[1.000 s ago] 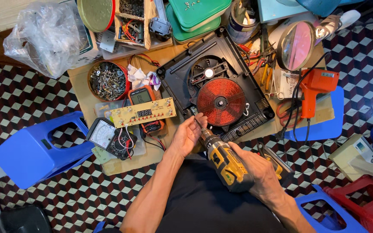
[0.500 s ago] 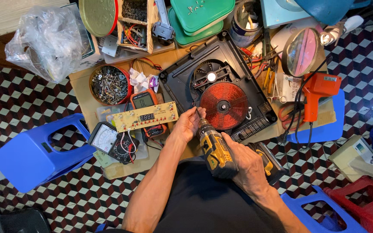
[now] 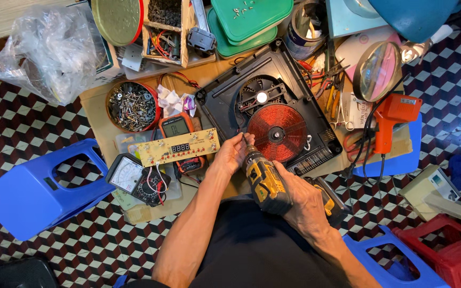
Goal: The person repairs an induction cooktop by using a power drill to remove and install screws on the internal components and control board. They handle the cooktop casing, a green circuit board, and various small screws while working at a cluttered workbench.
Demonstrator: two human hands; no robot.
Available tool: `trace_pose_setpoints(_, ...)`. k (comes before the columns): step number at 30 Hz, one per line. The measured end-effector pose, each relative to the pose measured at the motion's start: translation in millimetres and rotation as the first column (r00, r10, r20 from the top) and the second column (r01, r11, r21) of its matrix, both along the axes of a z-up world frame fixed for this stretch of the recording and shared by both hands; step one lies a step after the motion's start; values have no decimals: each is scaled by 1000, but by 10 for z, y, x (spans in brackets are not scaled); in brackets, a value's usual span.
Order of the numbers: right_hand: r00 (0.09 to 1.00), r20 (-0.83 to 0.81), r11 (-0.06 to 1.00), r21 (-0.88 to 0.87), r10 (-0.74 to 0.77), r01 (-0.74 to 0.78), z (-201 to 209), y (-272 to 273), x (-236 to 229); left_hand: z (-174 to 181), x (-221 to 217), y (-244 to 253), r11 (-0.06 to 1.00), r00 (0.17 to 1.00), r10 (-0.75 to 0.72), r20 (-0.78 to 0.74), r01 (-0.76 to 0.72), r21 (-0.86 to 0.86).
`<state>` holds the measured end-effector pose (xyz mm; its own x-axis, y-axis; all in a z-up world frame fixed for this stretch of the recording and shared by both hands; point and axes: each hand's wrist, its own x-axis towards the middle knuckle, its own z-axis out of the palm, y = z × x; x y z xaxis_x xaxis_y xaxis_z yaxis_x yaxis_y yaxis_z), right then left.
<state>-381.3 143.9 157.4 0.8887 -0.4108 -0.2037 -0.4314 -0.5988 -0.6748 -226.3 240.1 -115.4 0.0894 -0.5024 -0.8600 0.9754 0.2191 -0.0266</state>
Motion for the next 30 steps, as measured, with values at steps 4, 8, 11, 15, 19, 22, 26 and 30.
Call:
trace_pose_setpoints(4, 1000, -10, 1000, -13, 9, -9, -45, -3, 28, 19, 1, -10, 1000, 1000, 14, -18, -14, 18)
trace_pose_setpoints(8, 999, -47, 1000, -9, 23, -23, -47, -3, 102, 76, 48, -23, 999, 1000, 7, -25, -6, 47)
trace_pose_setpoints(11, 999, 21, 995, -87, 50, -48, 9, -37, 186, 89, 68, -14, 996, 994, -89, 57, 88, 24)
trace_pose_setpoints(15, 998, -57, 998, -55, 2, -5, 99, -61, 329, -2, -6, 112, 780, 683, -600, 416, 387, 492)
trace_pose_setpoints(19, 990, -143, 995, -103, -5, -10, 168, -16, 556, -210, -45, 273, 953, 698, -300, 650, 243, 180)
trace_pose_setpoints(22, 985, -171, 989, -146, -23, -2, 184, 47, 636, -400, 63, 356, 884, 971, -21, 239, 129, -450)
trace_pose_setpoints(26, 988, -144, 984, -178, -50, 24, 140, 81, 664, -608, 52, 508, 884, 977, 60, 203, 42, -466)
trace_pose_setpoints(30, 985, -164, 986, -164, -54, 27, 109, 72, 677, -856, 120, 502, 714, 984, -94, -149, -37, -699)
